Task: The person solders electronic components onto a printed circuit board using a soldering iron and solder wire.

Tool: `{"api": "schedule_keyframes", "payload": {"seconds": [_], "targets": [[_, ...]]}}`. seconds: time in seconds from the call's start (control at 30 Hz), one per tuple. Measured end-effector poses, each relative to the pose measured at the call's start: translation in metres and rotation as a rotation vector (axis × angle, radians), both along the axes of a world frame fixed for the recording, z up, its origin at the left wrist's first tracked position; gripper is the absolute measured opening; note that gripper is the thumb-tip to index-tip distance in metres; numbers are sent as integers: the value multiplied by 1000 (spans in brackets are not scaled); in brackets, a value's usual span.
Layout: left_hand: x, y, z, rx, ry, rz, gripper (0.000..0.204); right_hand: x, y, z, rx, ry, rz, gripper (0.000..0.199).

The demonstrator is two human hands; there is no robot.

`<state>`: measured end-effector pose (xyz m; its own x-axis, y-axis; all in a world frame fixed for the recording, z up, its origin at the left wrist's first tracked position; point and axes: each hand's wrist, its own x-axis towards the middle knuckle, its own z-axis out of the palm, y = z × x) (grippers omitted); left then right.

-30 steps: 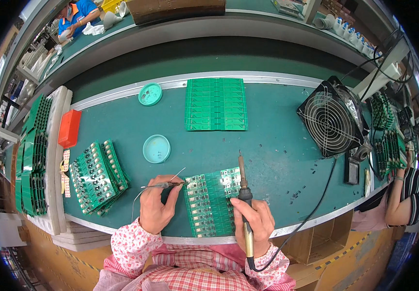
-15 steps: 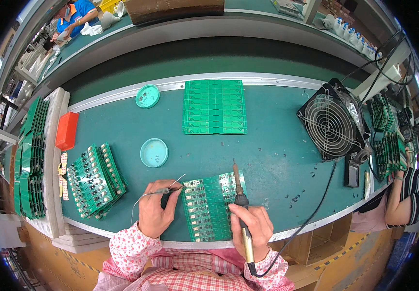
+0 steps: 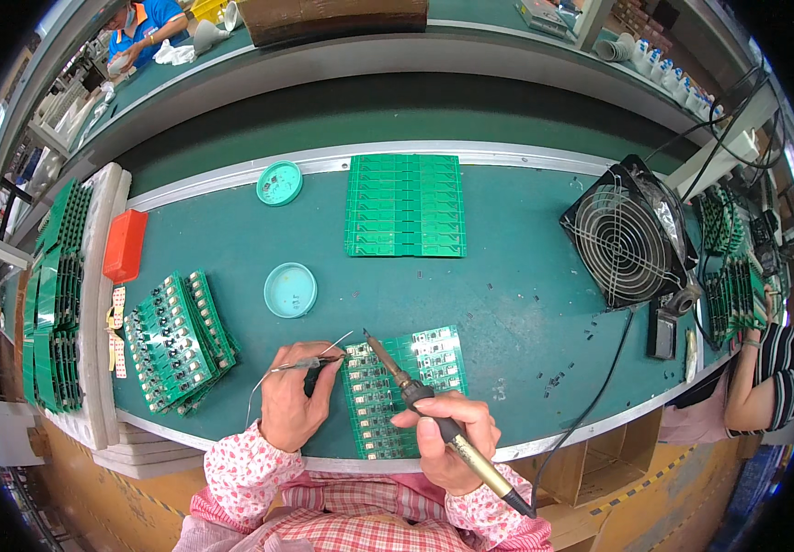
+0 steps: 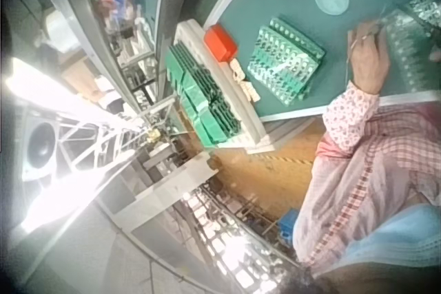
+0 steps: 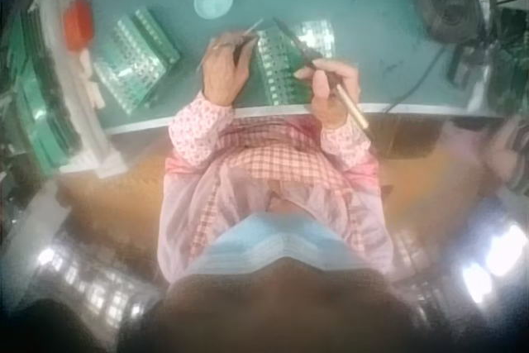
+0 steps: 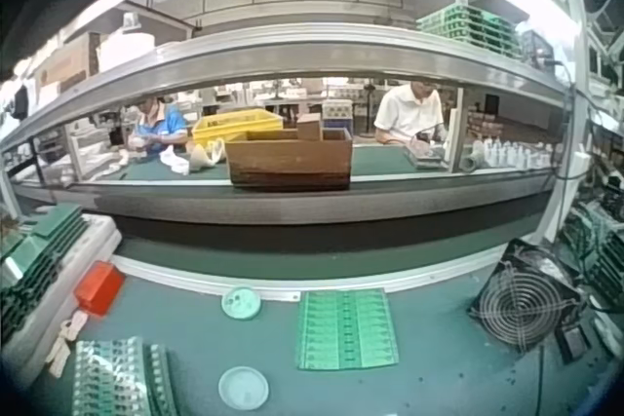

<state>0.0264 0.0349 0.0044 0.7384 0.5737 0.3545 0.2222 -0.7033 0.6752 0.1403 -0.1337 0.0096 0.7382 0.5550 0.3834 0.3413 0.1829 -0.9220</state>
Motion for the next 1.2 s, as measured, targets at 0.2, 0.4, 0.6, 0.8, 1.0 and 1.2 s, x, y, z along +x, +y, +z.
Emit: {"api": "schedule_keyframes", "payload": {"seconds": [0.2, 0.4, 0.6, 0.8, 1.0, 1.2], "targets": [[1, 0, 3, -21, 9, 5, 19, 1, 5, 0, 73, -41, 58, 17], [-1, 0, 1, -19, -2, 1, 18, 0, 5, 0, 42, -45, 65, 16], [1, -1, 2, -23, 2, 0, 19, 0, 6, 3, 38, -54, 63, 16], [1, 0, 2, -13, -7, -4, 18, 2, 5, 2, 51, -71, 46, 16], [-1, 0, 1, -21, 5, 6, 18, 0, 8, 1, 58, -57, 77, 14], [0, 0, 1, -18, 0, 4, 19, 2, 2, 5, -50, -34, 51, 11]]}}
